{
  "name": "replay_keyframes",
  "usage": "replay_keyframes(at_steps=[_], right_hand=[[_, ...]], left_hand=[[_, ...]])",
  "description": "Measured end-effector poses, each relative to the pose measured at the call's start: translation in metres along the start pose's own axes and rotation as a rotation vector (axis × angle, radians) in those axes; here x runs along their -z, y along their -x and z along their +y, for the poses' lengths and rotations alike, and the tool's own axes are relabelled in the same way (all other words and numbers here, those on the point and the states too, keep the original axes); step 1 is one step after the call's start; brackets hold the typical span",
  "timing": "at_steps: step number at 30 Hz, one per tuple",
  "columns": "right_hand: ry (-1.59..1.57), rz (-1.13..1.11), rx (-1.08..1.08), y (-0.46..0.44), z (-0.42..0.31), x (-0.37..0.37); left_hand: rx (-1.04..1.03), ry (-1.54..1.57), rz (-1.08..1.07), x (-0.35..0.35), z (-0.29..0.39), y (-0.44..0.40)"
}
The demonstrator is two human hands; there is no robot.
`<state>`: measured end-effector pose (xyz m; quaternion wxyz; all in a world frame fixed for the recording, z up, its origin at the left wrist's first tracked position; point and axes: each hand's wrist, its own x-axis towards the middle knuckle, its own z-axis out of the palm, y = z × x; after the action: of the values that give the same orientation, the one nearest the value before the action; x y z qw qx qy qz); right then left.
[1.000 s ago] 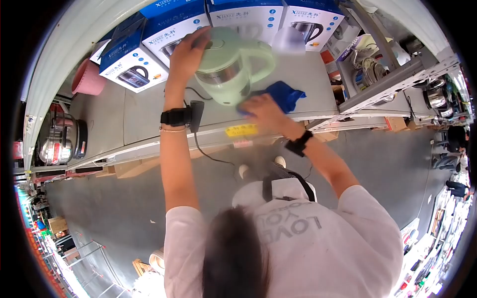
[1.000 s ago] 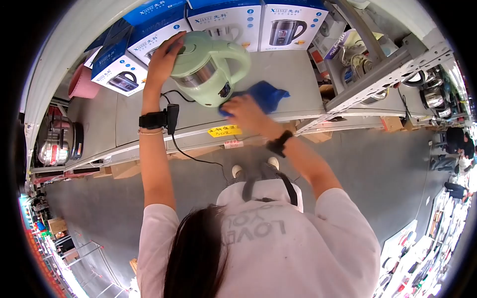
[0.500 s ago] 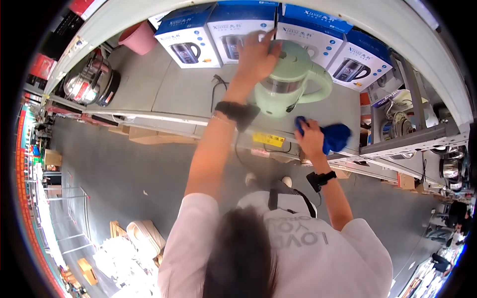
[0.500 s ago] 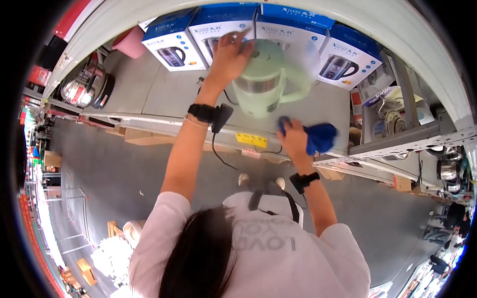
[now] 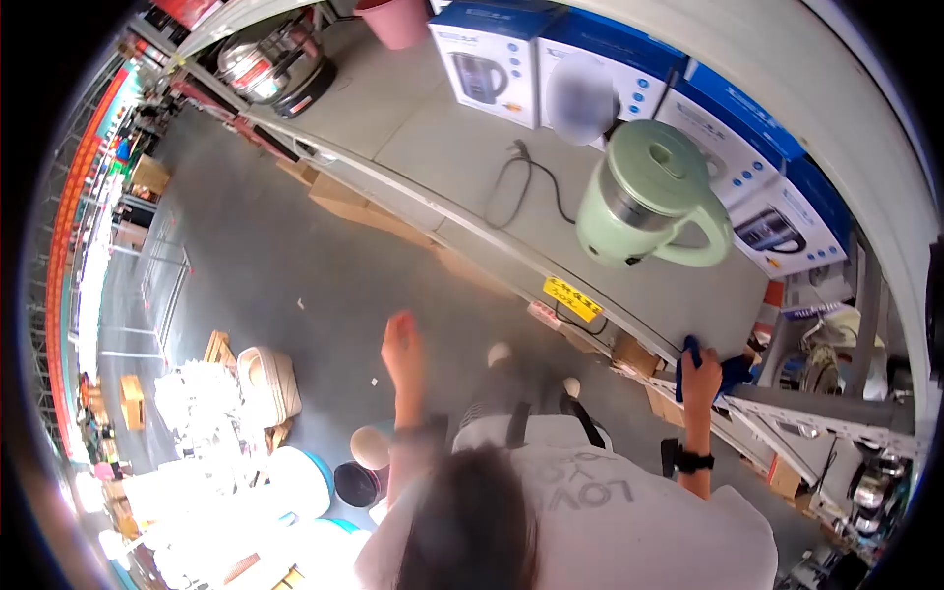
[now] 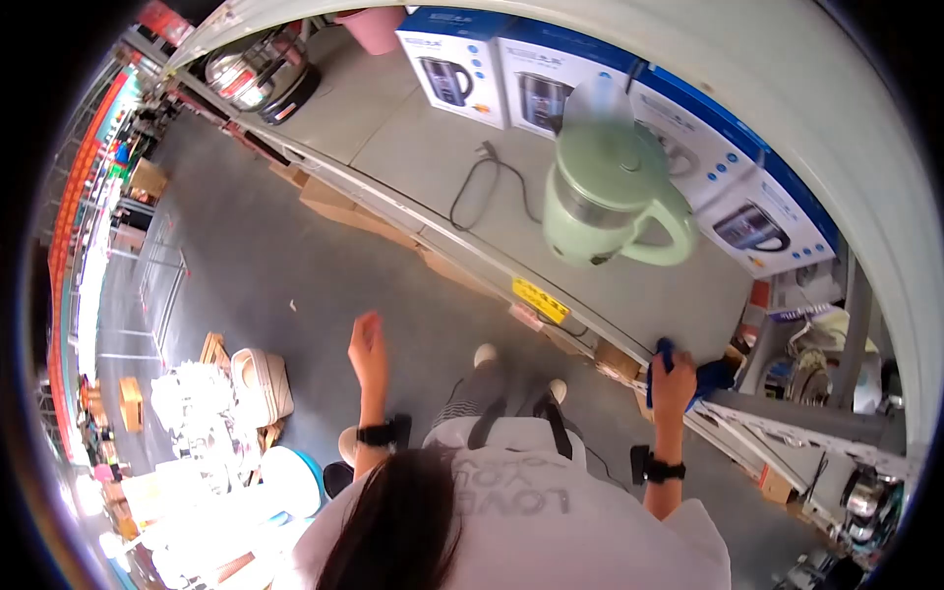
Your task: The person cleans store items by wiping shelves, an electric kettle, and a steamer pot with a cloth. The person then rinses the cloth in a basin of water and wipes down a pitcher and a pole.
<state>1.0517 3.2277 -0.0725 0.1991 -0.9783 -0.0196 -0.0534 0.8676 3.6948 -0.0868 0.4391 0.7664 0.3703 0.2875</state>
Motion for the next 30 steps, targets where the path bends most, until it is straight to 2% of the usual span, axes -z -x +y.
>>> replay_keyframes(at_steps=[1, 3, 5, 8, 9, 10, 11, 12, 14, 17, 18, 20, 21, 22, 24, 25, 27, 30], right_hand=[[-0.166, 0.005, 0.128, 0.003, -0.002, -0.012], [-0.406, -0.295, 0.1, 0.007, -0.074, 0.01], [-0.646, -0.398, 0.112, 0.012, -0.157, 0.019], [-1.157, -0.74, -0.061, 0.011, -0.259, 0.008], [-1.356, -0.82, -0.15, 0.012, -0.297, 0.007], [-1.43, -0.82, -0.191, 0.01, -0.329, 0.001], [-1.506, -0.821, -0.231, 0.007, -0.357, -0.006], [-1.579, -0.701, -0.227, 0.0, -0.379, -0.017], [-1.709, -0.459, -0.215, -0.014, -0.42, -0.046], [-1.72, -0.121, -0.18, -0.05, -0.461, -0.074], [-1.607, 0.004, -0.179, -0.064, -0.466, -0.091], [-1.373, 0.246, -0.18, -0.091, -0.471, -0.133], [-1.201, 0.325, -0.056, -0.096, -0.476, -0.147], [-1.03, 0.401, 0.068, -0.099, -0.483, -0.161], [-0.732, 0.524, 0.306, -0.116, -0.491, -0.205], [-0.653, 0.393, 0.323, -0.125, -0.491, -0.233], [-0.493, 0.139, 0.354, -0.136, -0.499, -0.277], [-0.273, 0.223, 0.446, -0.138, -0.549, -0.303]], left_hand=[[0.049, -0.032, -0.035, 0.017, -0.019, 0.006], [0.154, -0.093, -0.12, 0.046, -0.046, 0.016], [0.211, 0.068, -0.236, 0.051, -0.044, 0.012], [0.205, 0.356, -0.5, 0.036, -0.014, -0.005], [0.086, 0.228, -0.607, 0.032, 0.012, -0.013], [-0.035, 0.092, -0.707, 0.026, 0.033, -0.024], [0.127, 0.227, -0.841, 0.022, 0.034, -0.038], [0.292, 0.363, -0.97, 0.021, 0.035, -0.051], [0.136, 0.264, -0.95, 0.02, 0.037, -0.074], [0.099, 0.159, -0.925, 0.035, 0.064, -0.101], [0.12, 0.132, -0.919, 0.04, 0.071, -0.111], [0.011, 0.203, -0.85, 0.038, 0.057, -0.128], [-0.04, 0.235, -0.816, 0.039, 0.05, -0.138], [-0.057, 0.163, -0.849, 0.046, 0.053, -0.154], [-0.228, 0.015, -0.798, 0.039, 0.035, -0.181], [-0.315, -0.063, -0.77, 0.039, 0.025, -0.198], [-0.356, -0.132, -0.8, 0.056, 0.027, -0.231], [-0.354, -0.157, -0.829, 0.067, 0.006, -0.286]])
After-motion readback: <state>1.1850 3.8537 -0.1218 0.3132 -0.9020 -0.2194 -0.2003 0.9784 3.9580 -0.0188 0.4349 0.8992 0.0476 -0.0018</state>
